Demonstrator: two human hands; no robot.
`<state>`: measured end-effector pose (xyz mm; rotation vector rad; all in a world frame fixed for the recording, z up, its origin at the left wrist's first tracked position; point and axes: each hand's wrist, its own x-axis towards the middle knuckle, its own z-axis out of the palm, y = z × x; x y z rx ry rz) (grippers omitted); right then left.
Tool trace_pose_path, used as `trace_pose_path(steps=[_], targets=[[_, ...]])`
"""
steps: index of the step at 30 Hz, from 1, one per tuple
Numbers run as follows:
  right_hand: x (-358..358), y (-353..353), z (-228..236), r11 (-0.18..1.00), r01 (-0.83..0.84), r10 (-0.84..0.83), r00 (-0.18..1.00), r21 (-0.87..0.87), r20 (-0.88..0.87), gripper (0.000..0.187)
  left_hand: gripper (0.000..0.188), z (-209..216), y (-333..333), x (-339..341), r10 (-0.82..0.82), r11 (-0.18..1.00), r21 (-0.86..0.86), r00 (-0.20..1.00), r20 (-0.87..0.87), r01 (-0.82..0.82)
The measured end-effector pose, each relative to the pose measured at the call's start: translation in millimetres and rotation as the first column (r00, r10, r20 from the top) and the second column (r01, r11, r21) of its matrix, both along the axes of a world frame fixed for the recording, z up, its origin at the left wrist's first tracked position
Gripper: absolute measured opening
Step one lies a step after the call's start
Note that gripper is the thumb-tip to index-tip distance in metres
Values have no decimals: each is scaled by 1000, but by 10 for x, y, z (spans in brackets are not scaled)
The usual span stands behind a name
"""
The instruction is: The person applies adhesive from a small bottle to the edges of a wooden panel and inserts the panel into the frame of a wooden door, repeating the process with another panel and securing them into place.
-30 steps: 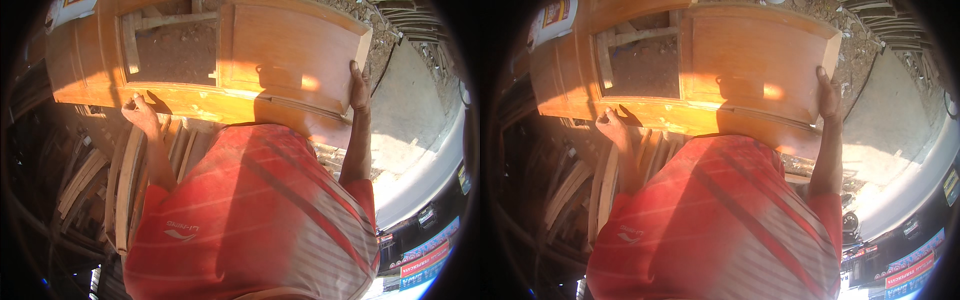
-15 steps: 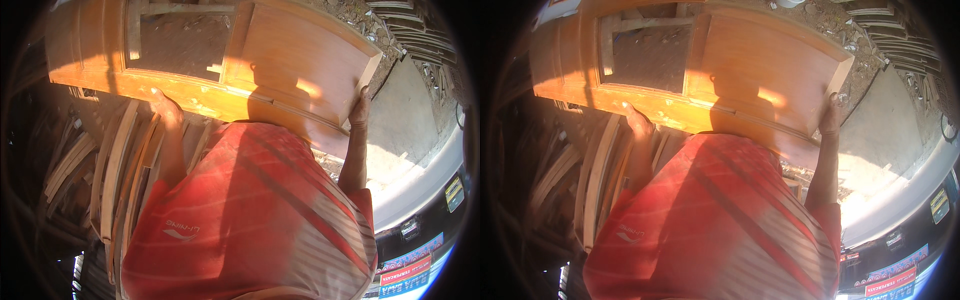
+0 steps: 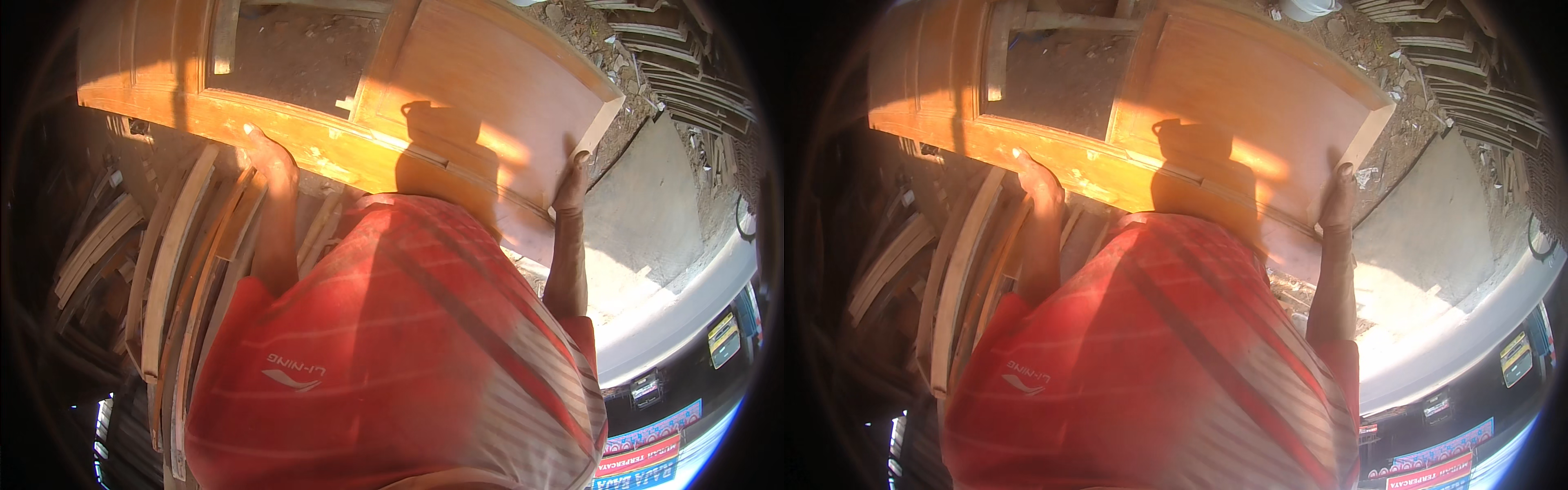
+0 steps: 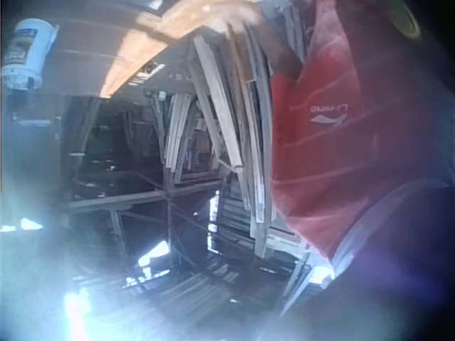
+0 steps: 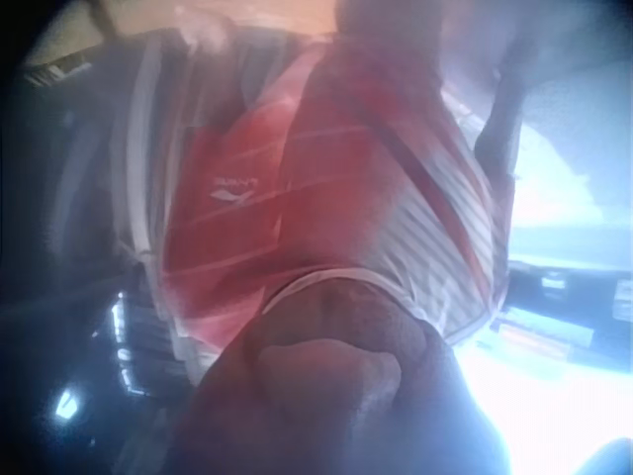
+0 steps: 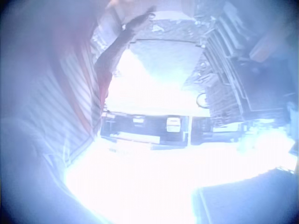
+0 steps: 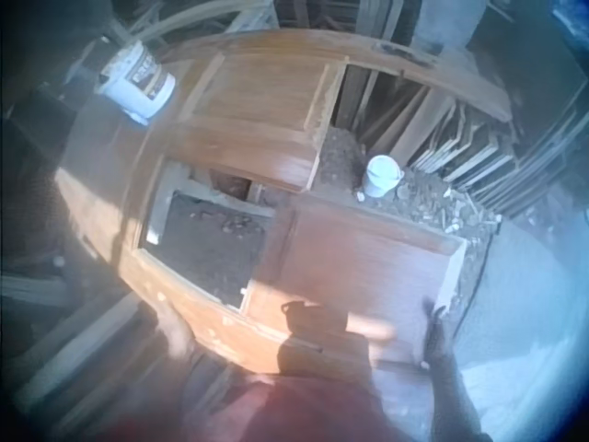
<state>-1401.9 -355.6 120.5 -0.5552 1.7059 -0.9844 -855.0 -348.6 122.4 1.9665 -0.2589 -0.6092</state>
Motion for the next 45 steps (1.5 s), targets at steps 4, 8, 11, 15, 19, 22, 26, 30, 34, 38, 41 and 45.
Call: trace_pose_path(steps=[4,8,11,15,19,22,26,30,34,38,41,45], targets=[[33,-38,2,1000,-19,21,995,-25,100,87,57,-26,53,50,37,999,9,998,-40,-37],[-20,-28,68,991,-131,129,988,18,82,85,58,201,-80,-199,53,997,53,995,-79,-49],[-198,4,71,995,-93,71,919,41,387,90,57,125,26,-72,45,998,33,998,-36,-44],[27,-21,85,1000,-17,21,924,-14,381,89,59,-28,34,-36,19,995,95,993,114,-30],[111,-3,53,998,-56,50,937,9,345,87,64,297,-108,-276,19,988,151,1000,-9,-17],[199,-113,21,994,-92,71,953,58,296,89,71,279,-61,-169,3,999,51,985,-171,6],[-33,-231,162,995,-78,96,877,-59,470,96,75,314,-79,-231,-40,998,42,980,-194,49],[219,-240,316,996,68,-88,868,60,488,98,77,265,-152,-240,51,985,169,998,-43,-43],[328,-177,110,999,4,-16,935,35,354,61,77,402,-184,-395,47,996,80,997,-64,-42],[297,-265,118,994,-100,69,906,52,418,66,77,288,-119,-279,62,994,89,998,-7,-61],[357,-289,188,994,-113,107,929,-3,354,66,73,277,-103,-298,79,982,165,995,60,-88],[304,-289,157,983,-171,181,954,-63,237,68,74,232,-115,-310,41,989,138,997,70,-51]])
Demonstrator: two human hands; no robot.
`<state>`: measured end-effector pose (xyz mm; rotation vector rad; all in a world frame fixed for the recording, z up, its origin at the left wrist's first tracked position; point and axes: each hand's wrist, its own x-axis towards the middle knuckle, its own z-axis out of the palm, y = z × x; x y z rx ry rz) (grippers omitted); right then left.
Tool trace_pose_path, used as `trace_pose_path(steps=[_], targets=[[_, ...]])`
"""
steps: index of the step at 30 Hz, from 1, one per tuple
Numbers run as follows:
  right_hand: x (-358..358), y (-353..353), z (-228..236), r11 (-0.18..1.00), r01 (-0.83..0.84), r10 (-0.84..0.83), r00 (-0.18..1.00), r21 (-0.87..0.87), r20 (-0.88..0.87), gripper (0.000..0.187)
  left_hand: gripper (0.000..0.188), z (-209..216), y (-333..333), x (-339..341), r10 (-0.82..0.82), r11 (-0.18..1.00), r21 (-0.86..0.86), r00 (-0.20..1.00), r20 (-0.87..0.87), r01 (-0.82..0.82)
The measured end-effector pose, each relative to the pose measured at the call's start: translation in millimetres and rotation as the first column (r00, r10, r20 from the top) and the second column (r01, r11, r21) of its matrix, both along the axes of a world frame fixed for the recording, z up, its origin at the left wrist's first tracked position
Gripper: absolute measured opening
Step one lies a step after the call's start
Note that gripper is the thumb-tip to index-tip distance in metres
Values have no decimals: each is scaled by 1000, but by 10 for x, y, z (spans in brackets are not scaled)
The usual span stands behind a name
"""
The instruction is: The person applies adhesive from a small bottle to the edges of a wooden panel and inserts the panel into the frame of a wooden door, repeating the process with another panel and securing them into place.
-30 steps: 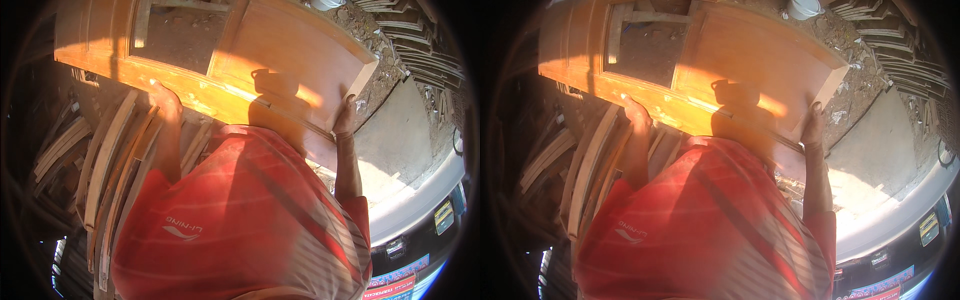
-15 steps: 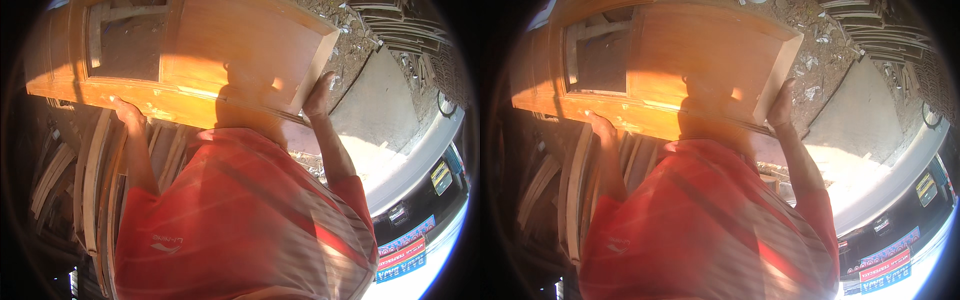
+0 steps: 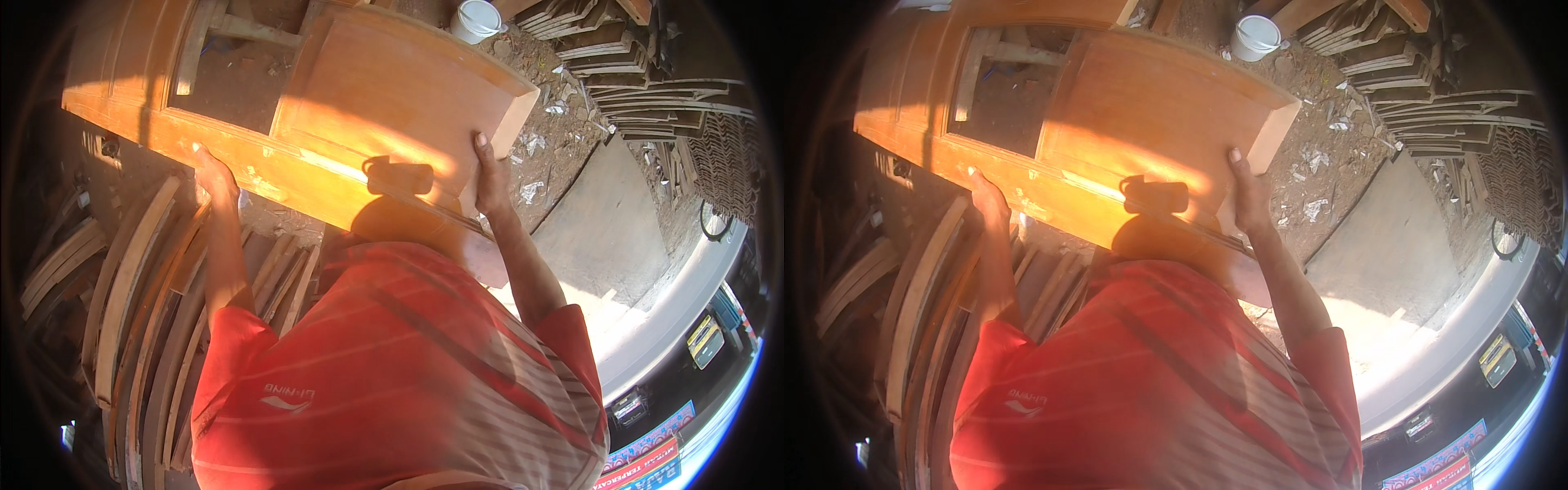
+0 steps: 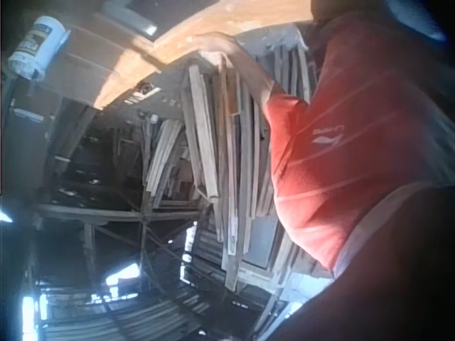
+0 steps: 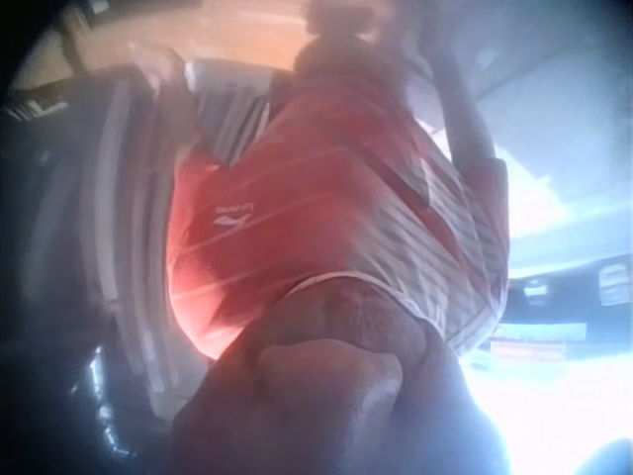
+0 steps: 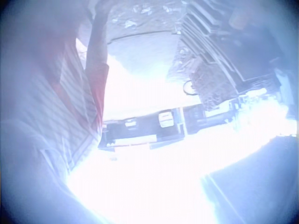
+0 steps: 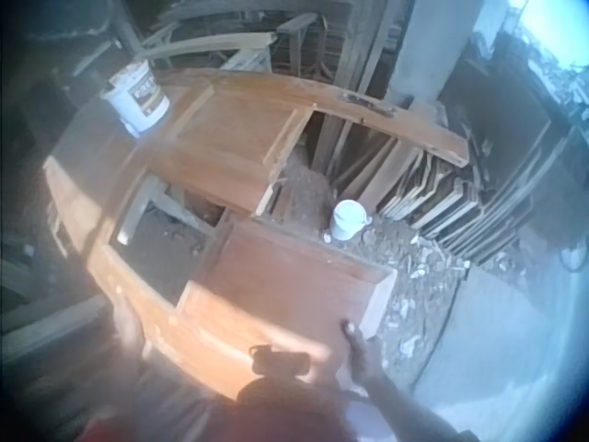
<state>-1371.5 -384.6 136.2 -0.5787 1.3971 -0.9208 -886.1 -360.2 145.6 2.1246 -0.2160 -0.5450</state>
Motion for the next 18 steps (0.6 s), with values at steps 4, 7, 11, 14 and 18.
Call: trace_pose_path(steps=[4,7,11,14,18], targets=[[16,-18,38,1000,-12,13,997,-11,73,74,75,-46,28,66,-28,999,-18,1000,-1,28],[129,-34,-29,998,-16,21,995,-56,95,74,72,-303,230,435,-40,992,-118,999,15,41],[-16,-122,-125,997,-81,81,991,-2,110,73,69,-326,504,-325,-63,911,-412,986,-156,-7],[-50,-131,-61,982,-170,181,968,-78,172,70,68,-135,1102,-1497,74,924,-329,936,-345,-194],[-182,-178,-41,963,-264,265,916,-45,300,68,82,208,1791,-3157,-146,965,-259,761,-633,-31]])
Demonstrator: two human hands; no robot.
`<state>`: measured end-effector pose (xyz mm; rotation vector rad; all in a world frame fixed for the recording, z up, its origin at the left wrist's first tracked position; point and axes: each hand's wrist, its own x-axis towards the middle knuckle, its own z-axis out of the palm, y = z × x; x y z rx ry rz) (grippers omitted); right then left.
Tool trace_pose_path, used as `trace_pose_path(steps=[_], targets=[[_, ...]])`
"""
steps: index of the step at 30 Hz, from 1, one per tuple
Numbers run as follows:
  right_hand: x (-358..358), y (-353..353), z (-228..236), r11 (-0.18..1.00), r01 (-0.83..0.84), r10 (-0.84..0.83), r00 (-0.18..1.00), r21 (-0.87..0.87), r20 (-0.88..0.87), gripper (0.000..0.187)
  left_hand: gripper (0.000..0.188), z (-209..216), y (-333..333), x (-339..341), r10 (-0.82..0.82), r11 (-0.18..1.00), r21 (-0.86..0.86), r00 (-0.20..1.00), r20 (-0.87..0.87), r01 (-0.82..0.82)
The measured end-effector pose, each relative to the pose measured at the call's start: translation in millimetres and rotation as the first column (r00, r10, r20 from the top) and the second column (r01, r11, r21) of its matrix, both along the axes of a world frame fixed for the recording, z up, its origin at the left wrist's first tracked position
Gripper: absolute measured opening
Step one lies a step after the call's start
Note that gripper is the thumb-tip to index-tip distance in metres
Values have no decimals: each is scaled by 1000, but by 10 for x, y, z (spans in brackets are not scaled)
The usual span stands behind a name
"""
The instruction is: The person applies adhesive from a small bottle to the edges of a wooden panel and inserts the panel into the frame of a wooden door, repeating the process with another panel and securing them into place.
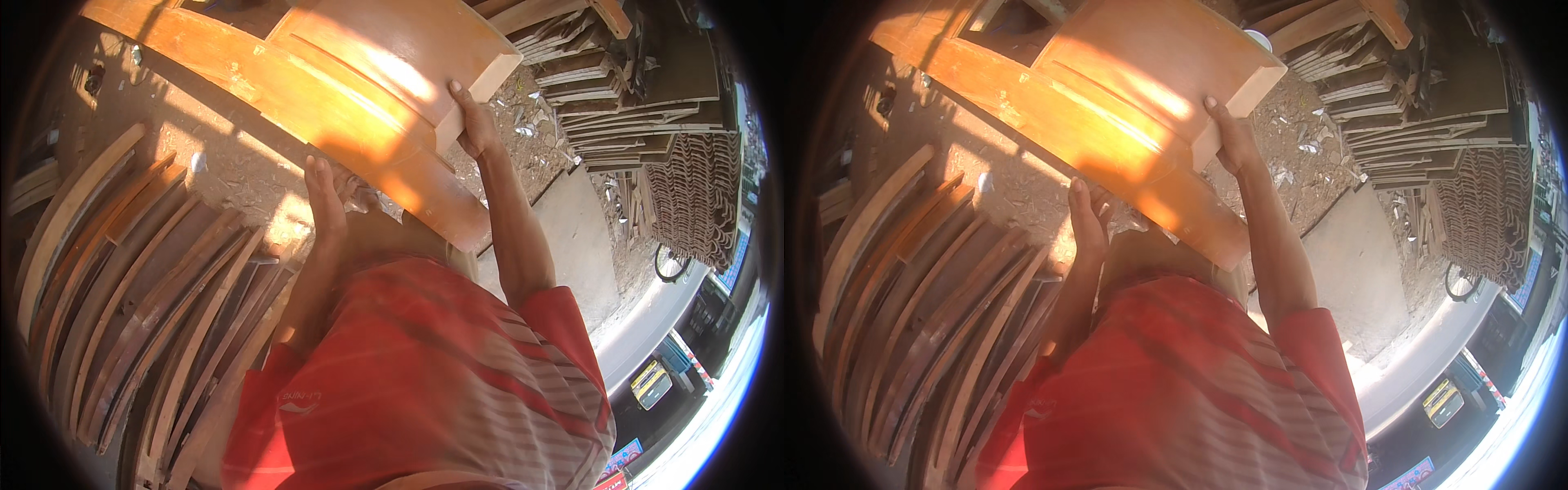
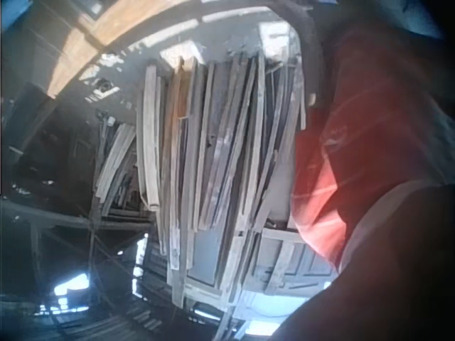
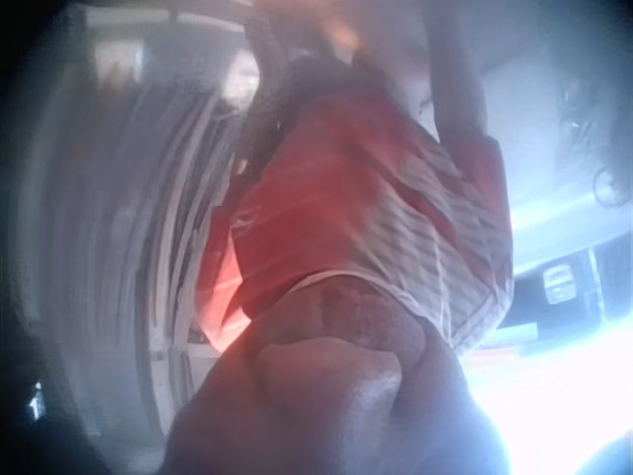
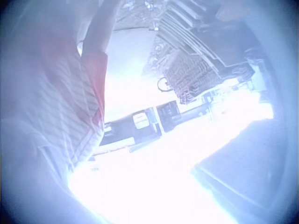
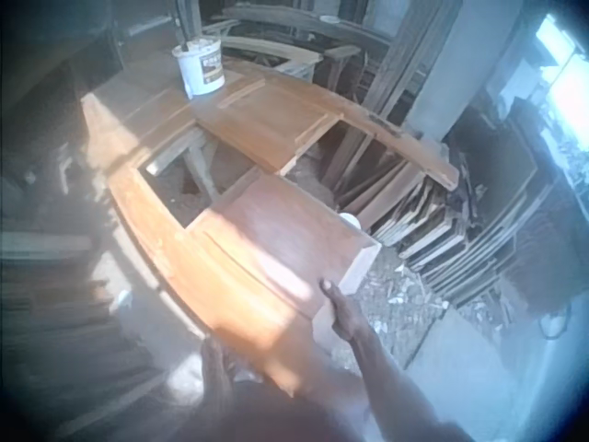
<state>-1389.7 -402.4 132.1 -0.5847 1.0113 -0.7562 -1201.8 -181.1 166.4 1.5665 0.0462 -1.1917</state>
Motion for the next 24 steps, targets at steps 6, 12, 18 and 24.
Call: trace_pose_path(steps=[6,12,18,24], targets=[[-75,-20,-87,982,-146,162,978,-123,132,69,74,-106,268,-1292,-171,981,-26,920,352,192],[-700,-198,-79,925,-377,373,925,-44,-68,63,54,-49,53,-1757,202,979,-31,960,196,-199],[-1255,-1031,15,898,-277,34,818,-341,-574,58,51,-32,-112,-1934,233,969,-47,846,479,-241],[-472,-1726,424,515,-639,-63,637,-572,-768,69,56,-24,-127,-2018,285,945,22,854,435,-327]])
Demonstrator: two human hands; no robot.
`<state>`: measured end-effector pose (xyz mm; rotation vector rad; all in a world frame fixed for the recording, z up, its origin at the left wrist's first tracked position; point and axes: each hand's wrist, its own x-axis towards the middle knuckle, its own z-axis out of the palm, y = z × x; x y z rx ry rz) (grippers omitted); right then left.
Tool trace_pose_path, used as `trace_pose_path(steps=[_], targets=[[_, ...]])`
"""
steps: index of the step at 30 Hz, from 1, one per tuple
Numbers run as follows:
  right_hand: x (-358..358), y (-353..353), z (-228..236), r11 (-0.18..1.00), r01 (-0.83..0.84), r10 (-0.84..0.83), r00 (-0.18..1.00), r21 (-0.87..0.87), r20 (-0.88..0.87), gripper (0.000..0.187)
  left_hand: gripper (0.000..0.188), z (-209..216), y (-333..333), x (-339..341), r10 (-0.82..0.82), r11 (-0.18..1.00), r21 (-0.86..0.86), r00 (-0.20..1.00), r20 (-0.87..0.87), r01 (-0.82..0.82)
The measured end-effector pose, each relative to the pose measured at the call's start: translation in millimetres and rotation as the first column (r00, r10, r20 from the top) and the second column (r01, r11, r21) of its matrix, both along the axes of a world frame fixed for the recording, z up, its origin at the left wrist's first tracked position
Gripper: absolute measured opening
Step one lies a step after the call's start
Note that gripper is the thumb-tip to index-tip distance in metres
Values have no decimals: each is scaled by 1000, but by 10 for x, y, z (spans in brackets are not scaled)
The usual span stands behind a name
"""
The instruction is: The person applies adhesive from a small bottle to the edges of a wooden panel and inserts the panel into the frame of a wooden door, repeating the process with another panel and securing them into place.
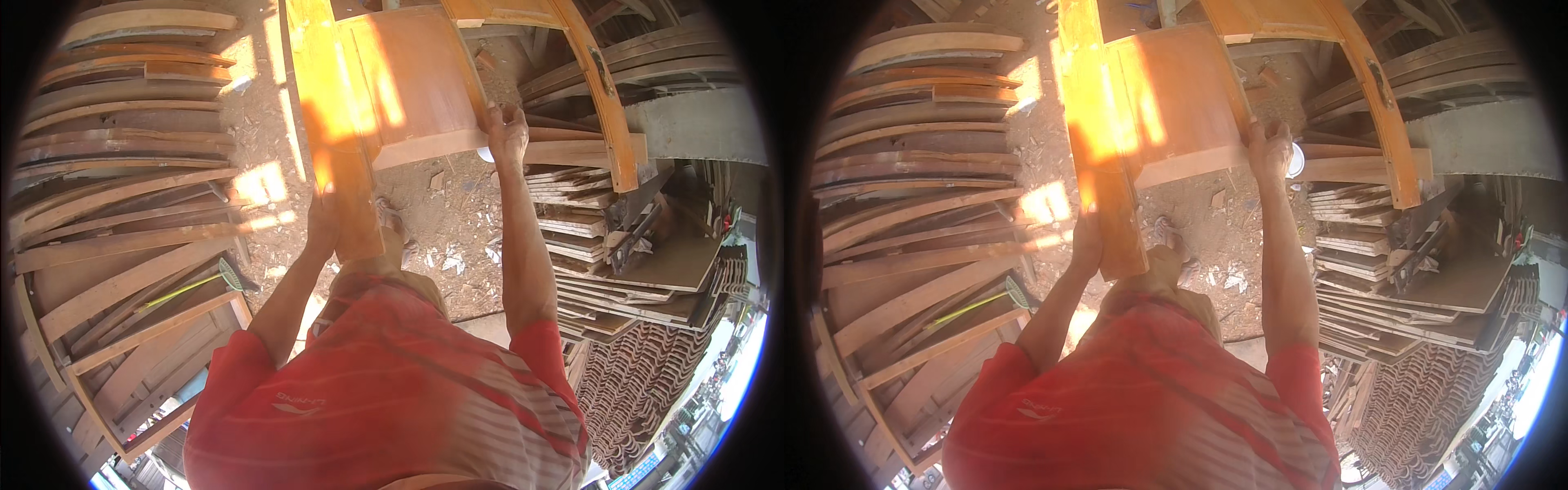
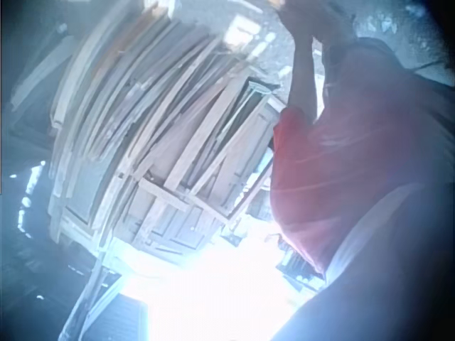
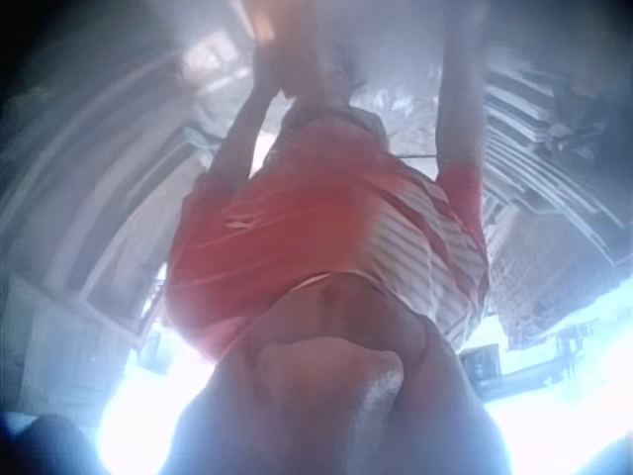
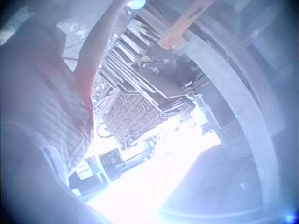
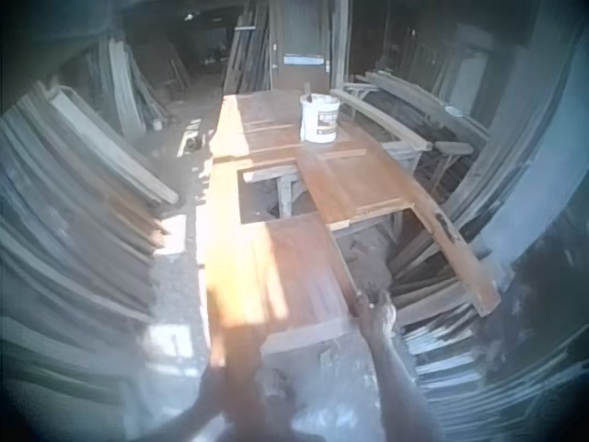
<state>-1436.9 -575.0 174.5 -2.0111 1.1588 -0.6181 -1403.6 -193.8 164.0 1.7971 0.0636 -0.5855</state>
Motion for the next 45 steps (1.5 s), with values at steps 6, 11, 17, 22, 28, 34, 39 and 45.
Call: trace_pose_path(steps=[6,11,17,22,28,34,39,45], targets=[[495,-305,-27,924,-328,379,860,199,-343,74,55,-98,65,16,26,999,38,993,-118,-21],[502,-473,-180,629,-385,475,878,676,57,63,56,40,-76,-84,23,982,184,992,124,-46],[584,-518,187,603,-473,587,808,642,44,57,43,130,-222,-110,27,858,448,893,450,-252],[553,-605,-88,501,-492,562,811,712,165,56,36,783,-757,-577,-47,910,396,920,389,-121],[452,-689,-453,405,-508,555,797,760,237,52,34,946,-1689,-729,135,968,215,991,-13,-129],[-635,-744,-1158,-10,-829,928,200,560,314,57,87,786,-1301,-554,34,653,647,869,494,-394],[-579,112,-490,-187,-561,873,282,806,399,63,130,484,-1014,-720,59,400,893,978,201,-208],[-159,800,-462,-366,-513,209,768,776,606,58,129,477,-960,-638,-21,470,877,991,129,-104]])
